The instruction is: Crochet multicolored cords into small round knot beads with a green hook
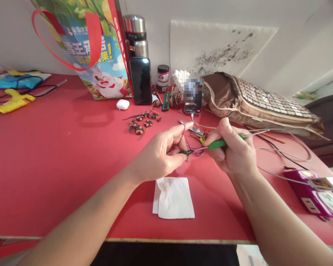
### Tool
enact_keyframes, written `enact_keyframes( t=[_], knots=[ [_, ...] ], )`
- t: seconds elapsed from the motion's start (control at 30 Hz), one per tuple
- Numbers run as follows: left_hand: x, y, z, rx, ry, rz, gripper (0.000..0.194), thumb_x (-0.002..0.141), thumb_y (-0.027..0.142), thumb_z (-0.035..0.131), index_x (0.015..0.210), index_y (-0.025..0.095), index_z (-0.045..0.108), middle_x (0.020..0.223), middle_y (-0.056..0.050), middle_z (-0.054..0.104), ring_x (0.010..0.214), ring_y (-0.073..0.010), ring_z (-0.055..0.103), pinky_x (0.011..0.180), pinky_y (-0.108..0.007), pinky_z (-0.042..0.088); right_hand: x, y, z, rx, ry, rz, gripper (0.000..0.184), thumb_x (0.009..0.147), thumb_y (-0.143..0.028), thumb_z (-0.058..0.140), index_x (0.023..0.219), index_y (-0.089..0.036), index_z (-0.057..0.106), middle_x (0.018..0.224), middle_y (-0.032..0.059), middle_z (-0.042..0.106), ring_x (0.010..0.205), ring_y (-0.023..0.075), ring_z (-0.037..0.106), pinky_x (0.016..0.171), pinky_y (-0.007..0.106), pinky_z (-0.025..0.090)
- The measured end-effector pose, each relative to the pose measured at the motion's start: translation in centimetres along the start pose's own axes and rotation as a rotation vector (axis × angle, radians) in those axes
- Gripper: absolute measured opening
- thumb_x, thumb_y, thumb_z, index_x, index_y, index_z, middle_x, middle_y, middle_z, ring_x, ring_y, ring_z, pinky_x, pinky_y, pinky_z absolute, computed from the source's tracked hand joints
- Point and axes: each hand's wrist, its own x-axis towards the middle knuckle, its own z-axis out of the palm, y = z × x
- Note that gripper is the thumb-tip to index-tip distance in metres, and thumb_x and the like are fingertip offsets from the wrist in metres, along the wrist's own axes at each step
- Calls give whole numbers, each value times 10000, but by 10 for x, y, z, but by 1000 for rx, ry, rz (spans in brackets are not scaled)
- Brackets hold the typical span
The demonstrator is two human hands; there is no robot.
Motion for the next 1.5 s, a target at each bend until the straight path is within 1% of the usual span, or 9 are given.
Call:
enact_keyframes(
  t=[0.23,0.43,0.67,0.8,0.9,1.0,1.13,1.23,1.5],
  knots=[
    [3,-6,1,27,120,-23,858,860,74,696,1677,99,436,819,44,609,737,-140,632,743,-322,489,-7,2,1,-148,118,-173,535,971,-620,777,638,-204,818,410,-13,529,337,101,419,379,289,293],
    [6,-5,1,-95,212,-101,757,856,153,797,1573,93,563,815,16,678,749,-158,659,731,-321,526,-13,8,3,-243,193,-295,493,1052,-525,705,686,-224,841,516,16,652,403,119,508,409,294,394],
    [9,-6,-2,-470,269,-153,920,713,169,955,1545,54,579,752,22,709,710,-135,661,666,-272,468,-18,11,12,-285,76,-377,375,1088,-443,680,850,-230,876,557,-7,655,441,112,544,408,259,400],
    [9,-6,-1,-639,311,-180,944,690,107,925,1552,23,550,750,18,714,718,-139,681,667,-252,473,-18,19,16,-427,-72,-620,173,1091,-304,682,1117,-219,831,808,34,802,573,136,671,515,261,541],
    [10,-5,1,-623,354,-128,933,680,110,937,1541,56,582,725,48,665,695,-112,630,674,-239,459,-17,25,17,-636,-138,-871,237,1089,-191,651,1305,-197,747,963,95,821,763,191,750,691,317,634],
    [10,-5,4,-478,398,-33,859,737,132,909,1544,121,613,759,50,652,711,-110,599,686,-248,457,-18,26,19,-779,-123,-990,319,1075,-129,631,1390,-151,675,972,125,801,792,218,741,707,334,635],
    [8,-4,7,-241,418,86,794,836,90,794,1595,168,576,768,48,609,702,-122,547,651,-267,453,-23,24,24,-856,-78,-1011,363,1048,-88,648,1406,-146,651,924,100,783,754,212,725,682,322,616],
    [6,-3,9,-145,395,140,756,879,101,746,1609,186,566,779,39,593,709,-136,529,660,-286,472,-26,22,26,-797,-45,-966,371,1038,-91,660,1395,-193,670,901,73,778,728,205,716,661,321,596],
    [8,-5,0,-55,404,141,734,886,165,749,1602,216,594,775,40,574,711,-148,478,719,-318,480,-29,10,24,-621,-46,-795,243,1035,-123,647,1207,-229,781,837,54,781,646,182,673,612,319,551]
  ],
)
